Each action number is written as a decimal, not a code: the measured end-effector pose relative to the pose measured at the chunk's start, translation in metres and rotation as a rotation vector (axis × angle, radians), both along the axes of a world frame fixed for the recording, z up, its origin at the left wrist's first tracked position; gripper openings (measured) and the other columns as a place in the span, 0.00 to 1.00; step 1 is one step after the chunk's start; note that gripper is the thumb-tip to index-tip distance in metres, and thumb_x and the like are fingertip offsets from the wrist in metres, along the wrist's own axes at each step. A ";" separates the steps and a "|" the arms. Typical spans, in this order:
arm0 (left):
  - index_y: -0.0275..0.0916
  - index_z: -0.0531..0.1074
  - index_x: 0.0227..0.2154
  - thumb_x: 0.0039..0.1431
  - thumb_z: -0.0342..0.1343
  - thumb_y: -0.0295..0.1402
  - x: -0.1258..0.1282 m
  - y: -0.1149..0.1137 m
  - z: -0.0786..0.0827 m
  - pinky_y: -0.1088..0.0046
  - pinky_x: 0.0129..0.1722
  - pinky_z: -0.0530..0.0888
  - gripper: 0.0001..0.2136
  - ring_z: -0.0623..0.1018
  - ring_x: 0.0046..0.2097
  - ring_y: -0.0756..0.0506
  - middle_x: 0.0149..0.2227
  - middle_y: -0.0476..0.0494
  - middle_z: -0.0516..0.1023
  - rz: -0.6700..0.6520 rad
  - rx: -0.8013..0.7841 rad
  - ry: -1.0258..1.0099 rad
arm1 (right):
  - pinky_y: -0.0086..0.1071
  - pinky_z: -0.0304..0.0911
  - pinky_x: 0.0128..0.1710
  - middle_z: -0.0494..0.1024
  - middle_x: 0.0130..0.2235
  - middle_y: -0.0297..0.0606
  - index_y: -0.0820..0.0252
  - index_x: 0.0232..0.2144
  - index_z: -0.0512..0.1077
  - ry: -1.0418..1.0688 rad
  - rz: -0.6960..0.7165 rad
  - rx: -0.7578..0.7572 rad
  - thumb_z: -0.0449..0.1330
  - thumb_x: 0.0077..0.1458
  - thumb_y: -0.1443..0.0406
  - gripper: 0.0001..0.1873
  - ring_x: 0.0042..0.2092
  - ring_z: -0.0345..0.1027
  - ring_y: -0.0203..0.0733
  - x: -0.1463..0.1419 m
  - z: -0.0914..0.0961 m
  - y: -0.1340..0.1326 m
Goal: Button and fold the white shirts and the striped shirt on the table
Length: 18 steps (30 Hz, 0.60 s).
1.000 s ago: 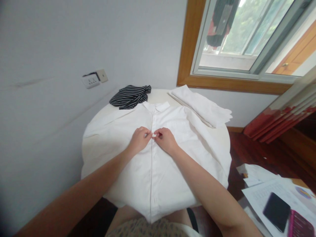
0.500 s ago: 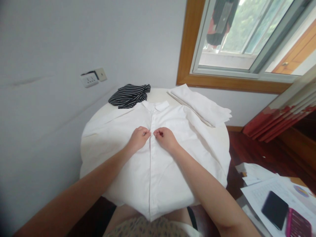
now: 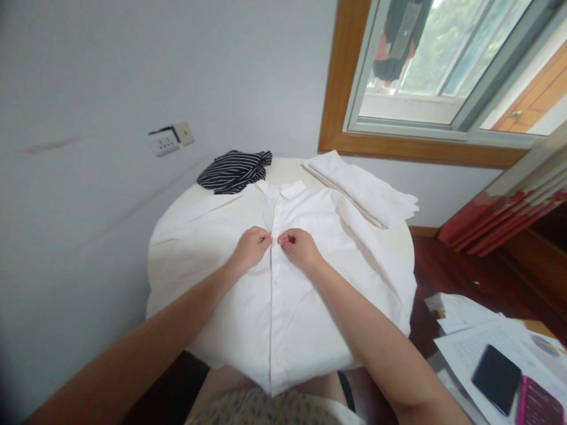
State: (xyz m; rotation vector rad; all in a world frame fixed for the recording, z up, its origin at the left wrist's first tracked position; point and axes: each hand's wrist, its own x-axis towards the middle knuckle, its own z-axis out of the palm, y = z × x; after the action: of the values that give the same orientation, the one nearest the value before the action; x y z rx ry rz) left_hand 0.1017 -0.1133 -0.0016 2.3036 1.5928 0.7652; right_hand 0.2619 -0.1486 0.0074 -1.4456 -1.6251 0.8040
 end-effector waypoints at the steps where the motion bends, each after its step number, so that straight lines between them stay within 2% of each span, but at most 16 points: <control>1: 0.38 0.76 0.28 0.57 0.50 0.30 0.000 0.000 0.000 0.69 0.49 0.67 0.09 0.74 0.45 0.45 0.37 0.42 0.77 -0.001 -0.002 -0.002 | 0.27 0.60 0.33 0.78 0.30 0.36 0.62 0.29 0.76 -0.005 -0.003 0.007 0.58 0.51 0.69 0.06 0.30 0.67 0.35 -0.001 0.000 0.000; 8: 0.39 0.76 0.27 0.56 0.51 0.30 -0.004 0.003 0.002 0.70 0.48 0.68 0.09 0.74 0.43 0.46 0.35 0.44 0.77 -0.063 -0.007 -0.011 | 0.26 0.58 0.32 0.76 0.28 0.34 0.63 0.28 0.75 -0.055 -0.012 0.087 0.57 0.51 0.68 0.06 0.29 0.64 0.33 -0.003 0.000 -0.003; 18: 0.39 0.75 0.30 0.53 0.57 0.35 -0.008 0.001 0.002 0.67 0.51 0.68 0.06 0.74 0.44 0.45 0.37 0.44 0.77 -0.103 0.000 -0.072 | 0.26 0.57 0.30 0.75 0.28 0.34 0.63 0.30 0.75 -0.015 -0.005 0.054 0.58 0.51 0.67 0.07 0.29 0.64 0.34 -0.001 -0.002 -0.002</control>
State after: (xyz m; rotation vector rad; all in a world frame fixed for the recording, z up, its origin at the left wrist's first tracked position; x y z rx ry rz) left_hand 0.0939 -0.1126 0.0007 2.3105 1.4321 0.8129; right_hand 0.2610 -0.1509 0.0058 -1.4199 -1.6416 0.7427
